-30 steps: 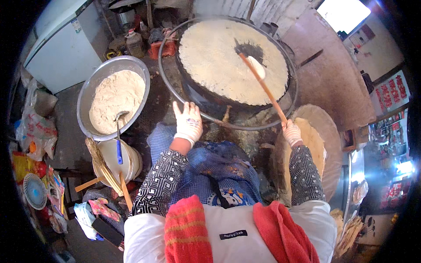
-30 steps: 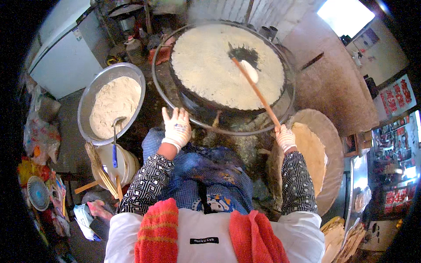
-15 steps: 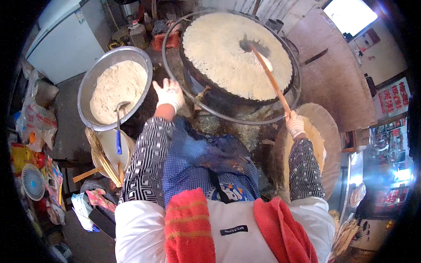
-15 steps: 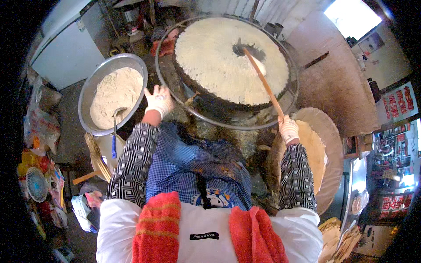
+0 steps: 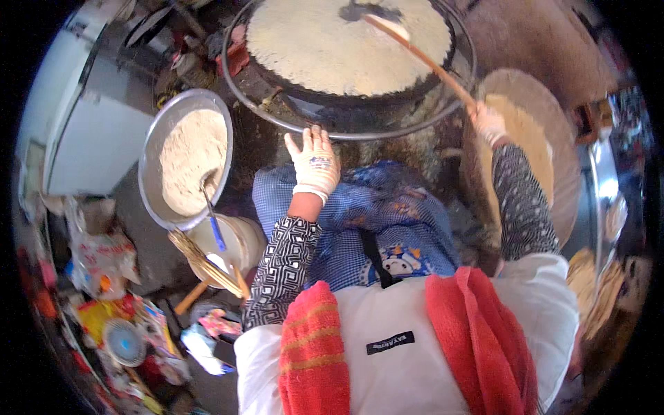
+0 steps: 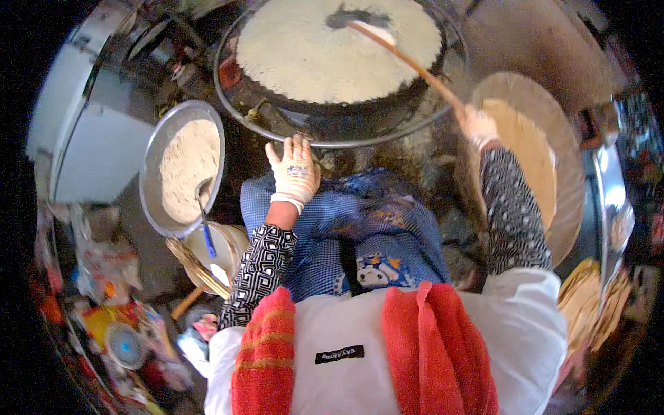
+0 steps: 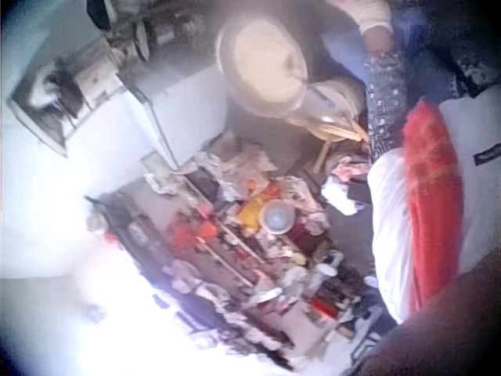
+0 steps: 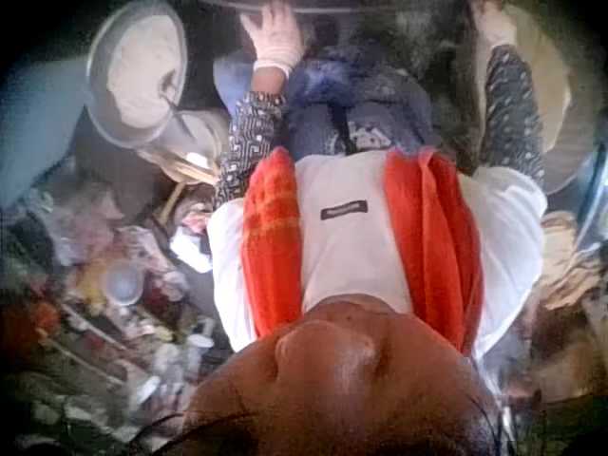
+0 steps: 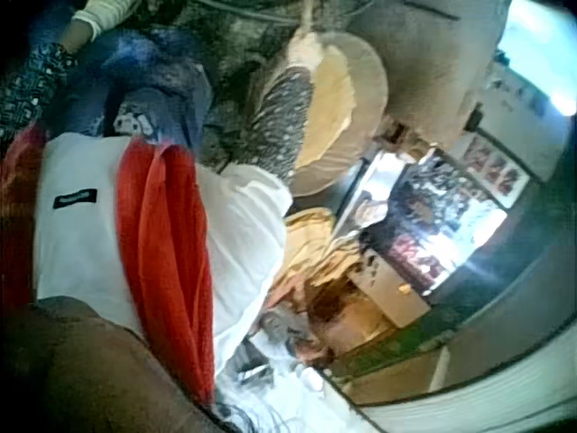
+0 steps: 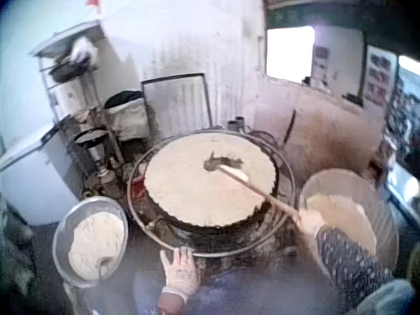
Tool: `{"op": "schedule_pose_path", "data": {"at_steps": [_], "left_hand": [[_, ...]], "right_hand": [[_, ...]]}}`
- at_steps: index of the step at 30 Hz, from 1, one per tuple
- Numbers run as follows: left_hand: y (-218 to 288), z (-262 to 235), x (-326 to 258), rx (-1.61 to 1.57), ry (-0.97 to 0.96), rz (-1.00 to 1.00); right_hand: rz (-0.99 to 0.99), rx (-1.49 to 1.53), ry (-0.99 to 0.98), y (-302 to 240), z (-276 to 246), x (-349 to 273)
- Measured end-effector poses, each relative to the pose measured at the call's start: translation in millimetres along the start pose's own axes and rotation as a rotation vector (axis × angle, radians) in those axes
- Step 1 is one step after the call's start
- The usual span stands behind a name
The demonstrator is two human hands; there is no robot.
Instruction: The person prepares flatbread by spreading batter on a heated griddle with a wooden stick, flipping and rotating the bread using a blue scraper, and then removing it from the griddle to place it on a stack.
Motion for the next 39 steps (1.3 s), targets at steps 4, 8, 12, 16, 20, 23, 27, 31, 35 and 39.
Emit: {"op": "schedule_pose_path", "data": {"at_steps": [4, 8, 12, 16, 20, 23, 27, 31, 35, 39], "left_hand": [[-24, -10, 1, 0.004, 0.180, 0.014], [-62, 8, 7, 0.008, 0.111, -0.079], [-93, 1, 13, 0.072, 0.042, -0.184], [-26, 0, 14, 0.022, 0.038, 0.079], [32, 41, 32, -0.083, -0.129, 0.150], [1, 58, 53, -0.043, -0.221, 0.042], [-48, 65, 62, 0.127, -0.327, 0.005], [-87, 59, 71, 0.287, -0.374, -0.008], [-126, 55, 80, 0.376, -0.409, -0.043], [-157, 52, 94, 0.406, -0.343, -0.007]], "right_hand": [[-0.030, 0.082, -0.052, -5, 0, -9], [-0.065, 0.046, 0.078, -18, -1, -15], [-0.040, 0.071, 0.101, -20, 6, -16], [-0.170, 0.026, 0.093, -33, 7, -21], [0.001, 0.106, 0.116, -18, 2, -27], [-0.058, 0.099, 0.006, -22, 12, -32], [-0.167, 0.089, 0.005, -17, 12, -39], [-0.023, 0.067, -0.045, 11, 26, -21], [-0.032, 0.078, -0.057, 16, 34, 12], [-0.068, 0.153, -0.201, -11, 46, 23]]}}
Point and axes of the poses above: each hand's wrist, its own x-axis towards the middle knuckle, its own z-axis out of the palm, y = z × x, the point moved 10 cm from there along x, towards the middle knuckle, and after that the axes turned 15 degrees about -x, right-handed, at the moved point
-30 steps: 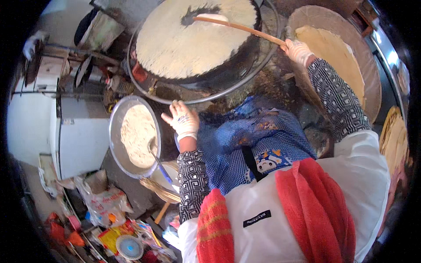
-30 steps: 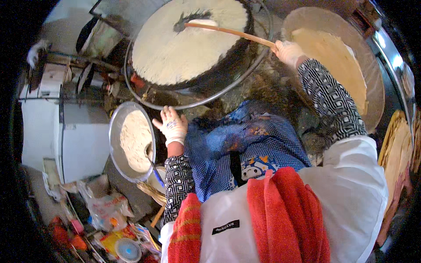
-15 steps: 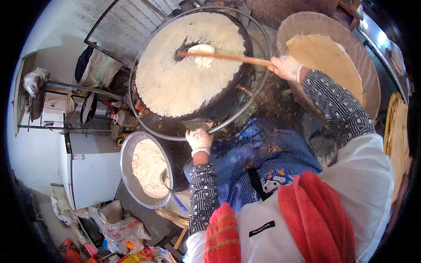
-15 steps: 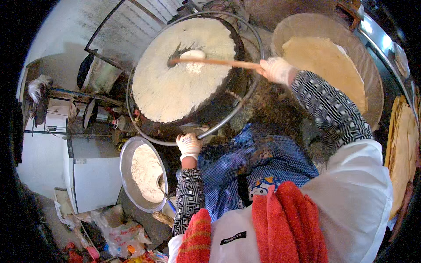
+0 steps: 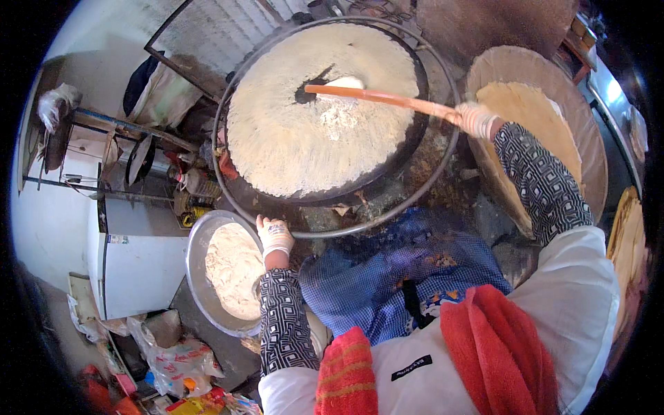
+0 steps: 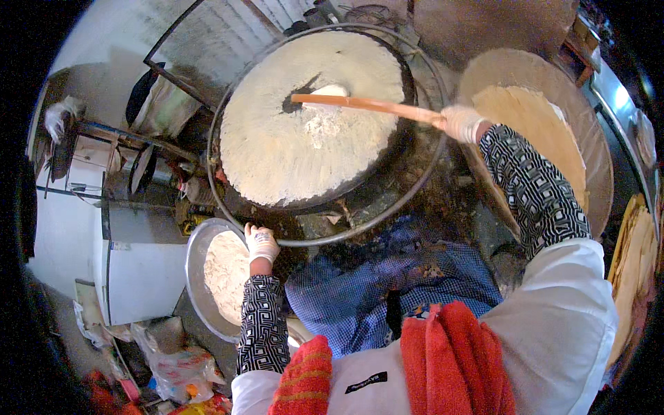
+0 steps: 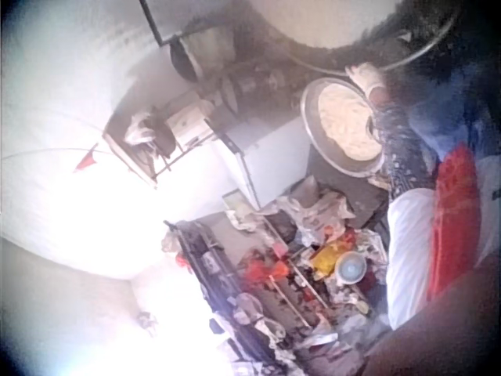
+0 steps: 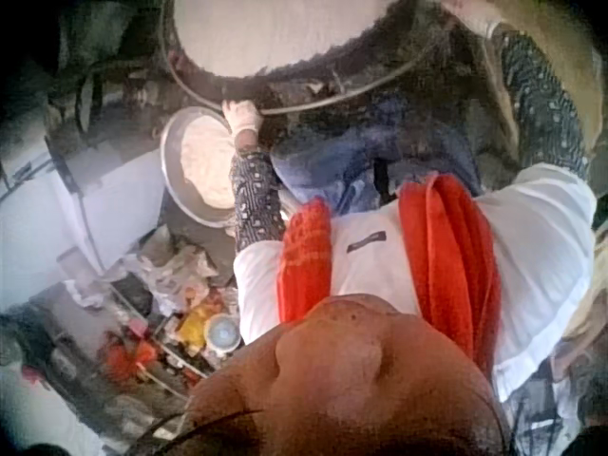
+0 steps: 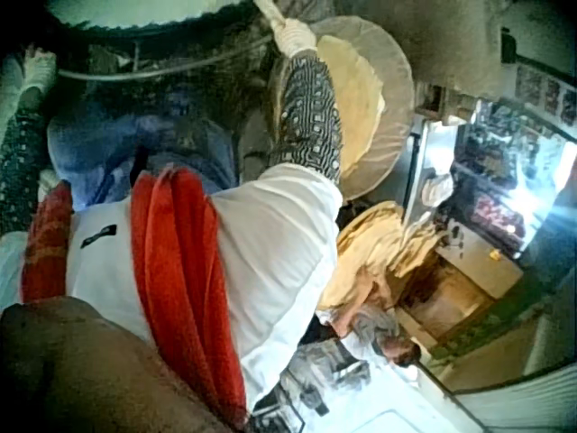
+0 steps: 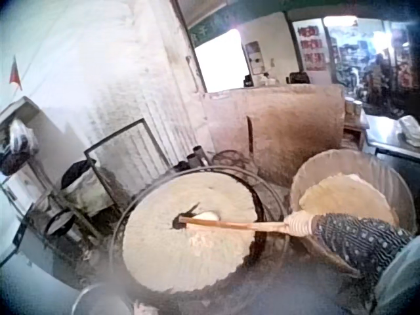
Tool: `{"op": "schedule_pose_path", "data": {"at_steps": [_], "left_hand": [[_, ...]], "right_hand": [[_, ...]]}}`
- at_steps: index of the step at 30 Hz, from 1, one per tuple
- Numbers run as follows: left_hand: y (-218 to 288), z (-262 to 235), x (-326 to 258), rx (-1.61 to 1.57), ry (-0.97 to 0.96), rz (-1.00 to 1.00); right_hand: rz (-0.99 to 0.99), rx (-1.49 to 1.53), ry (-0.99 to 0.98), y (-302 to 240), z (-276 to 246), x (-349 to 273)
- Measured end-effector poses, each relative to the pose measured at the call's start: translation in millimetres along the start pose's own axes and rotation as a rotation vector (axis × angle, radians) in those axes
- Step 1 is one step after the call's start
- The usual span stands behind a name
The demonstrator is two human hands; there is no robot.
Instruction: The person prepares flatbread by spreading batter on a heated griddle with a wooden stick, flipping and rotating the bread using a blue scraper, and then removing it from the griddle to place it on a stack.
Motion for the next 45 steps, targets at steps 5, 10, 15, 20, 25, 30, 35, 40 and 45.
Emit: {"op": "schedule_pose_path", "data": {"at_steps": [5, 10, 15, 20, 25, 30, 35, 40, 45], "left_hand": [[-30, 2, 19, 0.020, 0.010, 0.017], [-41, 5, 24, -0.004, 0.007, 0.020], [-29, 2, 18, -0.032, 0.065, 0.020], [12, -2, -7, -0.069, 0.046, -0.017], [110, -26, -44, -0.292, 0.024, 0.000], [244, -89, -137, -0.608, 0.437, 0.432], [230, -75, -205, -0.830, 0.344, 0.504], [174, -79, -230, -0.825, 0.391, 0.372], [76, -41, -247, -0.999, 0.484, 0.101]], "right_hand": [[-0.527, 0.301, 0.581, -147, -60, -82], [-0.034, 1.533, -0.254, -192, 0, -143], [0.154, 1.760, 0.047, -148, -2, -154], [0.040, 1.639, -0.079, -168, 16, -143], [0.073, 1.678, -0.101, -188, 16, -124], [0.105, 1.660, -0.117, -205, 19, -104], [0.119, 1.746, -0.121, -238, 19, -99], [0.150, 1.777, -0.166, -251, 8, -102], [0.053, 2.143, 0.010, -229, -11, -119]]}}
Point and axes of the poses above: each hand's wrist, its own x-axis towards the middle knuckle, its own z-axis out of the palm, y = z × x, the point moved 10 cm from there along x, towards the middle knuckle, and after that the axes turned 15 degrees about -x, right-handed, at the moved point
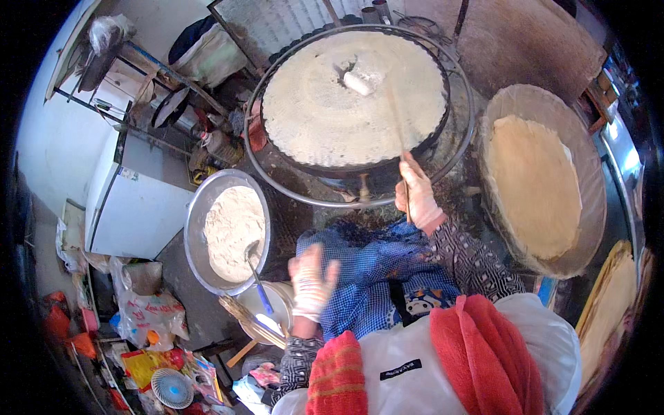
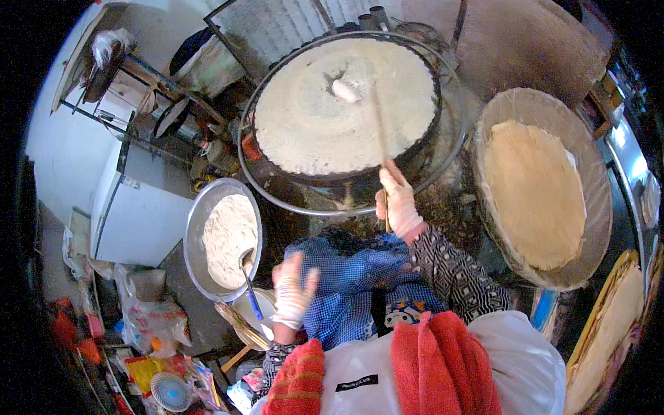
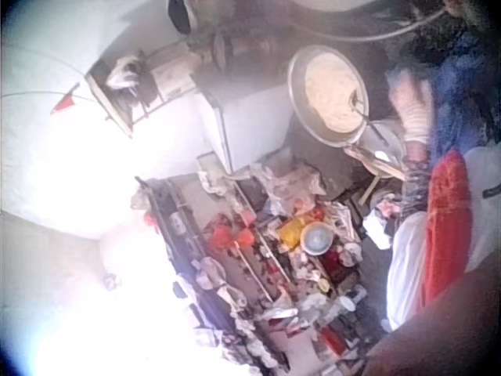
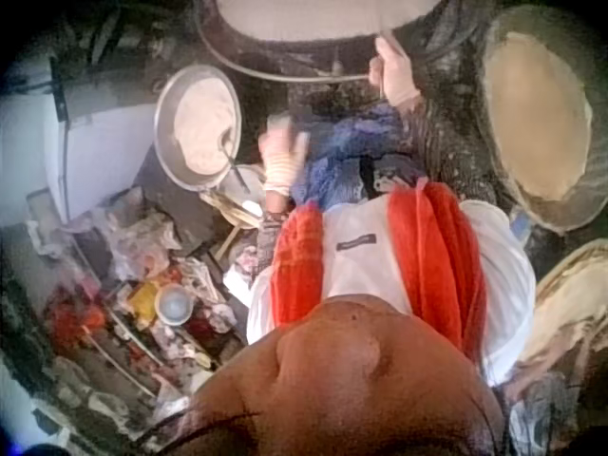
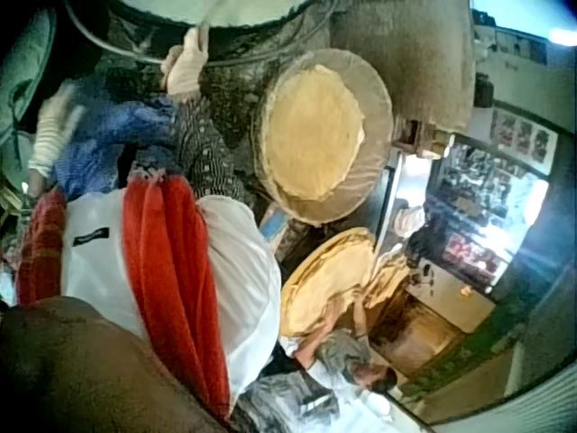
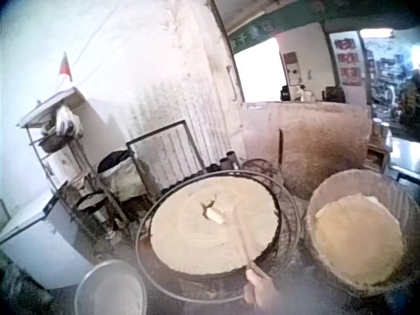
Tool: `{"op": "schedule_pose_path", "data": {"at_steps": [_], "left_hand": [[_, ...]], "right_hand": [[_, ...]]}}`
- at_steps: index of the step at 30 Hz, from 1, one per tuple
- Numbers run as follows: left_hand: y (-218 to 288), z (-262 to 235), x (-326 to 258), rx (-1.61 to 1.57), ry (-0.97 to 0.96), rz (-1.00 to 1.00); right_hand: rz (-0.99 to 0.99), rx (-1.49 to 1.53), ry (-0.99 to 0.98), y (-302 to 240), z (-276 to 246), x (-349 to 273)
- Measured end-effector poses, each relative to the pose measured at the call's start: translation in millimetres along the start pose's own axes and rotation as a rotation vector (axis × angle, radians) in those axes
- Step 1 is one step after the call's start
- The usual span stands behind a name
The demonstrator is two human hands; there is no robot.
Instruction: The person prepares flatbread by spreading batter on a heated griddle with a wooden stick, flipping and rotating the bread using a blue scraper, and then removing it from the griddle to place it on a stack.
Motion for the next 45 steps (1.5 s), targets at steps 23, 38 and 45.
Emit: {"op": "schedule_pose_path", "data": {"at_steps": [23, 38, 45], "left_hand": [[-281, -47, -149, -0.265, 0.460, -0.981], [-112, -70, -42, -1.911, 0.639, -0.375], [-52, -51, 13, -1.996, 0.376, -0.320]], "right_hand": [[0.035, -0.200, 0.063, 12, -4, 8], [0.194, -0.109, -0.040, 30, 18, -33], [0.245, -0.252, 0.011, 64, 32, -65]]}}
Point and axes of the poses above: each hand's wrist, its own x-axis towards the middle knuckle, its own z-axis out of the palm, y = z × x, the point moved 10 cm from there along x, towards the middle knuckle, and after that the axes turned 15 degrees about -x, right-handed, at the moved point
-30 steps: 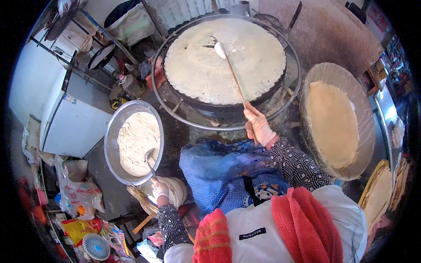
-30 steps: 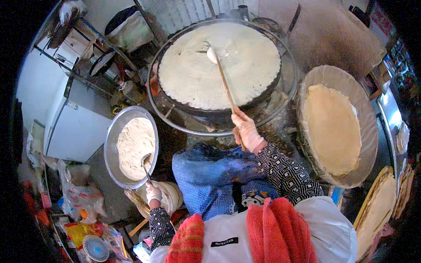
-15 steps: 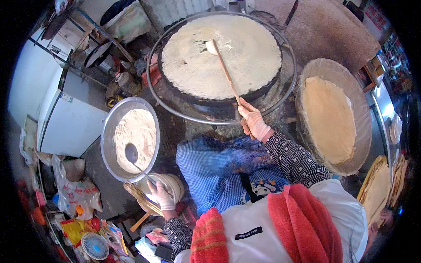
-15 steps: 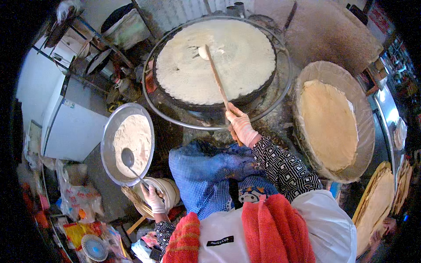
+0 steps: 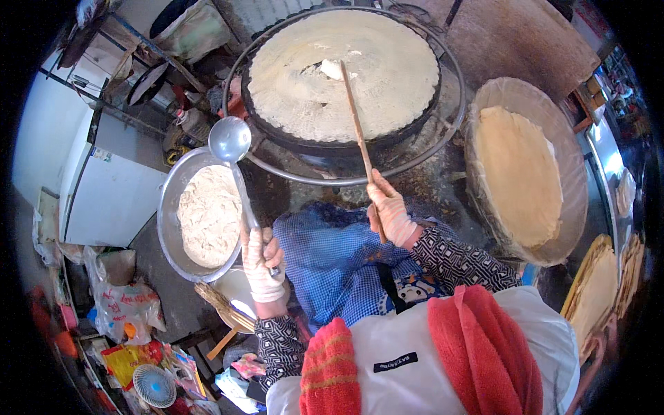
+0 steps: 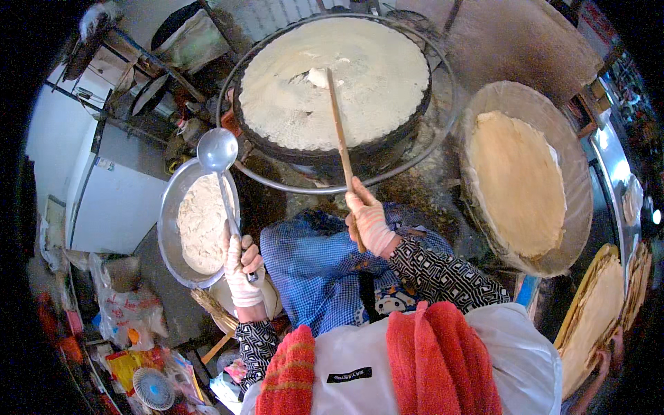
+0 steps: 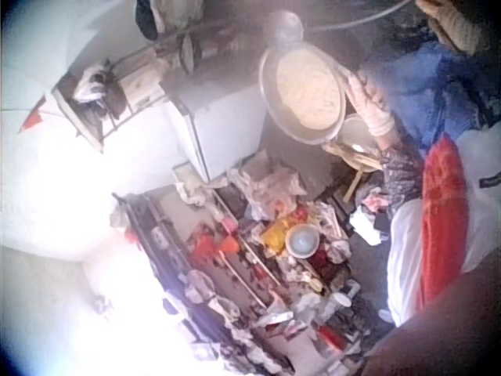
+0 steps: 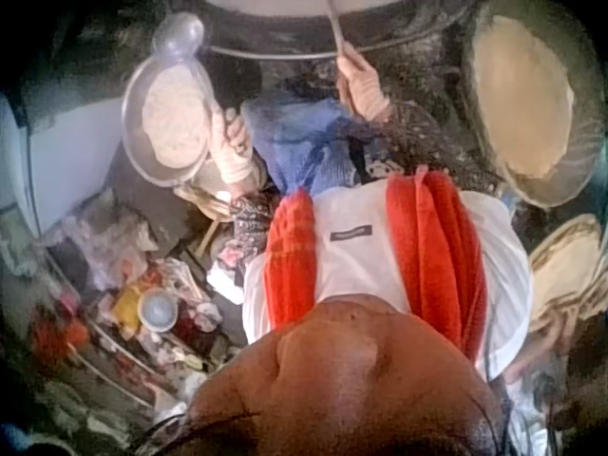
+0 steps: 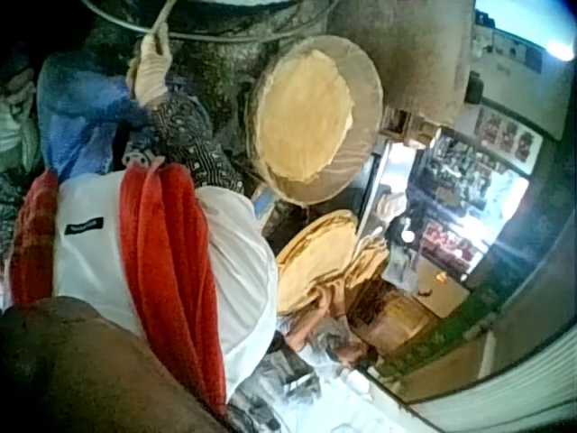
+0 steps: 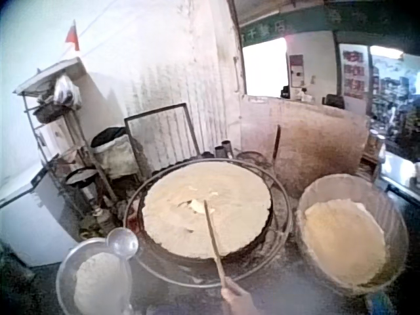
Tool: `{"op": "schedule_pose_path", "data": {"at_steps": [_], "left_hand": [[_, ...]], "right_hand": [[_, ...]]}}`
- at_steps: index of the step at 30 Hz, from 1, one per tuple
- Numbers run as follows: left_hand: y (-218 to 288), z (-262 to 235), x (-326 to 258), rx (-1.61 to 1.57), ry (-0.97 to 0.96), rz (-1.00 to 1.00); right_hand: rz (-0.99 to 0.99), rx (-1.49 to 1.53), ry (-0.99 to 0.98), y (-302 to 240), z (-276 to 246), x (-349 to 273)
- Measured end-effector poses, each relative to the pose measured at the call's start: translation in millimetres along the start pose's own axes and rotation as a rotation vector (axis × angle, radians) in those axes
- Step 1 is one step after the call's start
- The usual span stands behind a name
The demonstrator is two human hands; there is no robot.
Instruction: The person prepares flatbread by spreading batter on a heated griddle with a wooden stick, flipping and rotating the bread using a blue scraper, and then removing it from the griddle to place it on a stack.
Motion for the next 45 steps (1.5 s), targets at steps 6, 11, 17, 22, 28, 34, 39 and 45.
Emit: {"op": "schedule_pose_path", "data": {"at_steps": [6, 11, 17, 22, 28, 34, 39, 45], "left_hand": [[-26, 29, 28, 0.150, -0.011, -0.048], [-43, 52, 59, 0.226, -0.039, -0.082], [-65, 83, 123, 0.524, -0.117, -0.077], [-109, 105, 176, 0.759, -0.120, -0.045], [-167, 98, 166, 0.616, -0.095, -0.202], [-185, 108, 163, 0.480, -0.020, -0.272], [-153, 122, 165, 0.195, -0.056, -0.353], [-97, 110, 126, 0.086, -0.067, -0.354]], "right_hand": [[0.000, -0.028, -0.002, -3, 29, 21], [-0.039, 0.052, -0.050, -24, 27, 25], [-0.104, 0.167, 0.084, -33, -18, -12], [-0.001, 0.093, 0.029, -12, -18, -49], [0.035, 0.230, -0.047, 11, 7, -34], [-0.036, 0.150, -0.081, -16, 24, 15], [-0.100, -0.035, -0.209, -44, -31, -11], [-0.067, -0.184, -0.040, -77, -133, 1]]}}
Point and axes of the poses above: each hand's wrist, its own x-axis towards the middle knuckle, its own z-axis out of the palm, y = z × x, the point moved 10 cm from there along x, towards the middle knuckle, and after that the axes turned 15 degrees about -x, right-handed, at the moved point
